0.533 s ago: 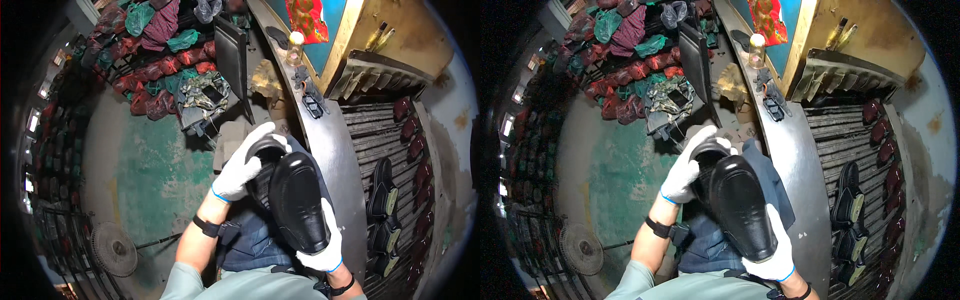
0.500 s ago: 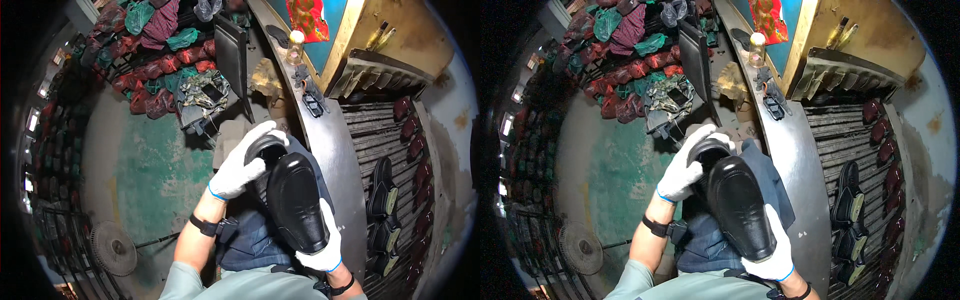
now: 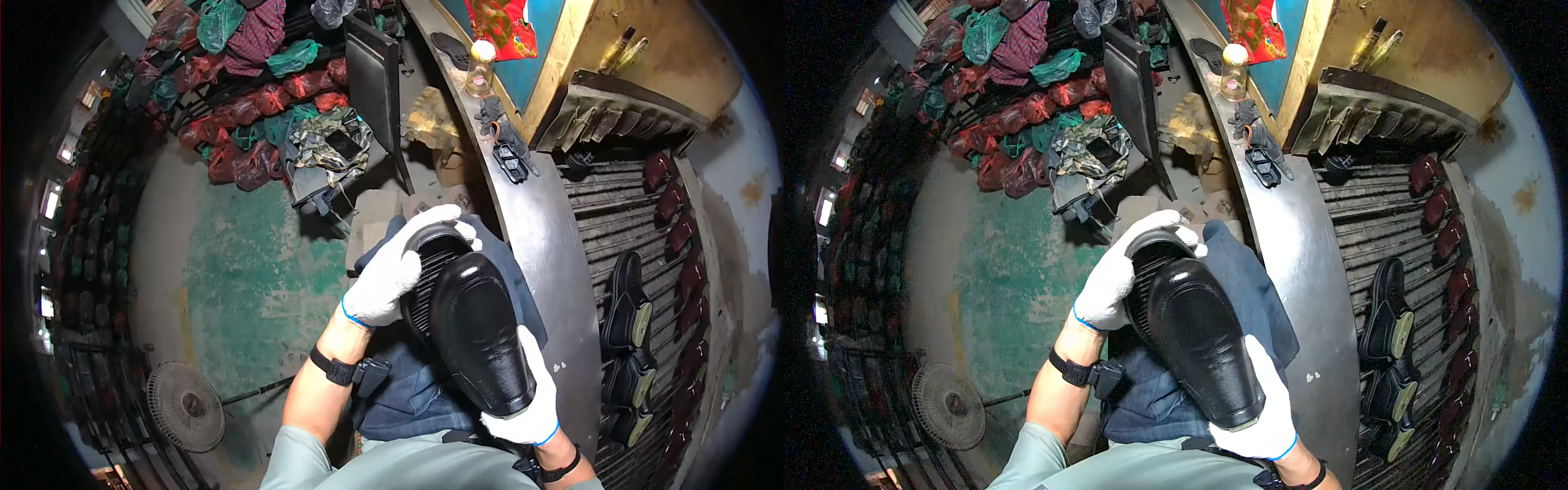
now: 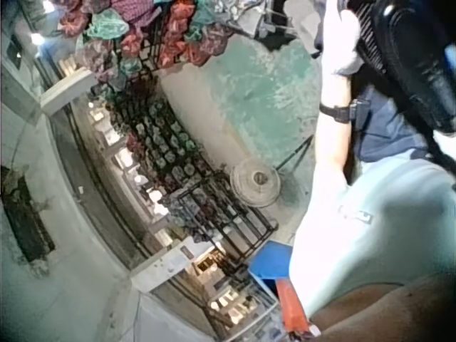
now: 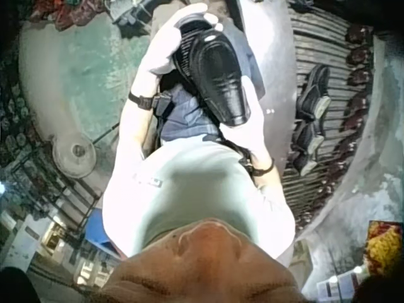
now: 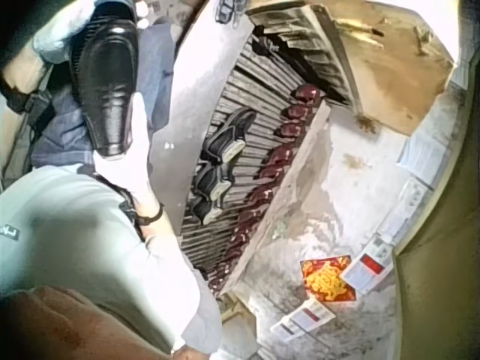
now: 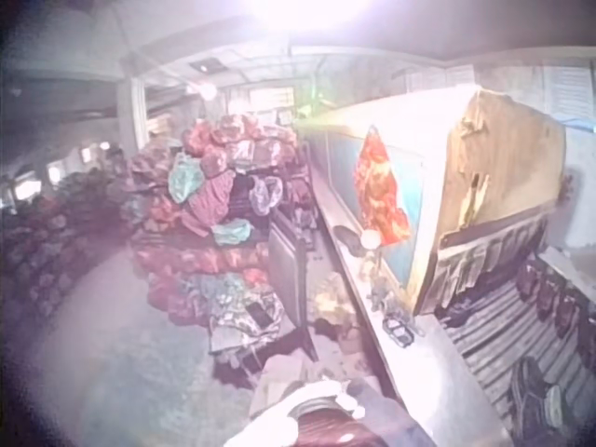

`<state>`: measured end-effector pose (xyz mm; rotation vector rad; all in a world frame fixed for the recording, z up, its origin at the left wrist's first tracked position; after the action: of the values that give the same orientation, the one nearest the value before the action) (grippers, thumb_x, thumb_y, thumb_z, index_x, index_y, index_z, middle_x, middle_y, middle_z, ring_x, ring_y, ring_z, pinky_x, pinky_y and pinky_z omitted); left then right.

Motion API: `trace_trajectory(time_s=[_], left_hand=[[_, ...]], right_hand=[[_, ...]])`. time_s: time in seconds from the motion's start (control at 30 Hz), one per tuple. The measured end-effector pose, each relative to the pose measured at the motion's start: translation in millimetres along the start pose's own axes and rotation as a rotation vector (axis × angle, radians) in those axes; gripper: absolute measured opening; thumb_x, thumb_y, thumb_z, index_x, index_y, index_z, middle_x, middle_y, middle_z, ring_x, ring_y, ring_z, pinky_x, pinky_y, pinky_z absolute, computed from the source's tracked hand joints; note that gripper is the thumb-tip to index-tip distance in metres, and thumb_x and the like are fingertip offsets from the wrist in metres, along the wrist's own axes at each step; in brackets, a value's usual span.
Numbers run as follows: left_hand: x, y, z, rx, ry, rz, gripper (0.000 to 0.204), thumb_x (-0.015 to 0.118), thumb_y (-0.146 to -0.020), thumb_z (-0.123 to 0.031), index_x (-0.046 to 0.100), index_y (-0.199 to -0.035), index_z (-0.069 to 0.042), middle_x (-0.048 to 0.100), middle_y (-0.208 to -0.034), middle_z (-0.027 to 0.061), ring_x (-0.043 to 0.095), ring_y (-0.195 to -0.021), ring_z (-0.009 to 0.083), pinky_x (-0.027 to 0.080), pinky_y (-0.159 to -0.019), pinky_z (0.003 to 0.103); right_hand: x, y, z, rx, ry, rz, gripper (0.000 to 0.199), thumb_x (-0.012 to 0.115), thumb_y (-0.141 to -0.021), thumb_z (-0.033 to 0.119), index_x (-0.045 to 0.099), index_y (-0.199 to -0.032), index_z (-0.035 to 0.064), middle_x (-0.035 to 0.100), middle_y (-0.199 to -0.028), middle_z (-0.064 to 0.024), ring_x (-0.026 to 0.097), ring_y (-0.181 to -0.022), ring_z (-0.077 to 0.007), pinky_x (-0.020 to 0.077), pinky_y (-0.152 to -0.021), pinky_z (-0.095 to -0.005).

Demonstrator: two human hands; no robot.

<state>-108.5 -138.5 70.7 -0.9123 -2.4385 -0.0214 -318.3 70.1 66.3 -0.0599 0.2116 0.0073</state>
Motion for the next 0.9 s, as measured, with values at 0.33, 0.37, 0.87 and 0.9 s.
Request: trace_trajectory(time_s=[0.33,0.37,0.87,0.9], left_hand=[[9.0,-3.6,-9.9,-0.098,-0.099,0.052,0.118,0.084,-0.088,-0.072,0.039,-0.17,0.001,0.062,-0.157,0.0186,0.059,-0.147,0.0297,0.043,-0.128,0.046],[8.6,-3.9,-9.2,-0.079,-0.101,0.083,0.114,0.081,-0.093,-0.07,0.038,-0.171,0.0,0.062,-0.156,0.0172,0.059,-0.146,0.0272,0.042,-0.128,0.044],[5.4,-2.4,-2.5,-0.124,-0.029,0.073,0.128,0.086,-0.085,-0.075,0.033,-0.174,0.001,0.055,-0.166,0.0152,0.05,-0.156,0.026,0.035,-0.133,0.042],[4.7,-1.3,-4.4,-0.123,-0.029,0.074,0.132,0.088,-0.082,-0.076,0.032,-0.174,0.001,0.054,-0.168,0.0152,0.049,-0.157,0.0263,0.034,-0.134,0.042]], right_hand=[[2.2,-7.4,3.2,-0.05,0.044,0.016,0.111,0.095,-0.069,0.02,0.044,-0.162,-0.013,0.062,-0.155,-0.0308,0.063,-0.144,-0.0418,0.0462,-0.126,-0.0485],[3.1,-7.2,2.5,-0.042,0.022,0.017,0.112,0.095,-0.069,0.02,0.044,-0.162,-0.0131,0.062,-0.155,-0.0309,0.063,-0.144,-0.0419,0.046,-0.126,-0.0486],[14.3,-24.2,-11.5,-0.004,-0.111,0.019,0.114,0.095,-0.072,0.022,0.04,-0.166,-0.0127,0.057,-0.162,-0.0289,0.059,-0.148,-0.0386,0.0424,-0.129,-0.0464],[16.0,-25.8,-13.2,-0.019,-0.117,0.025,0.113,0.095,-0.073,0.022,0.04,-0.166,-0.0125,0.057,-0.161,-0.0284,0.059,-0.148,-0.0384,0.0422,-0.129,-0.0463]])
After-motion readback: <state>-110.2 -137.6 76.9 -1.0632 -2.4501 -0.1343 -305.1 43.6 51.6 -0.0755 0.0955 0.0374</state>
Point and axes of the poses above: each hand's wrist, its own y-axis away from the middle knuckle, its own x-axis out of the palm, z = x × y, the point moved 4 cm from there along -y, towards the middle knuckle
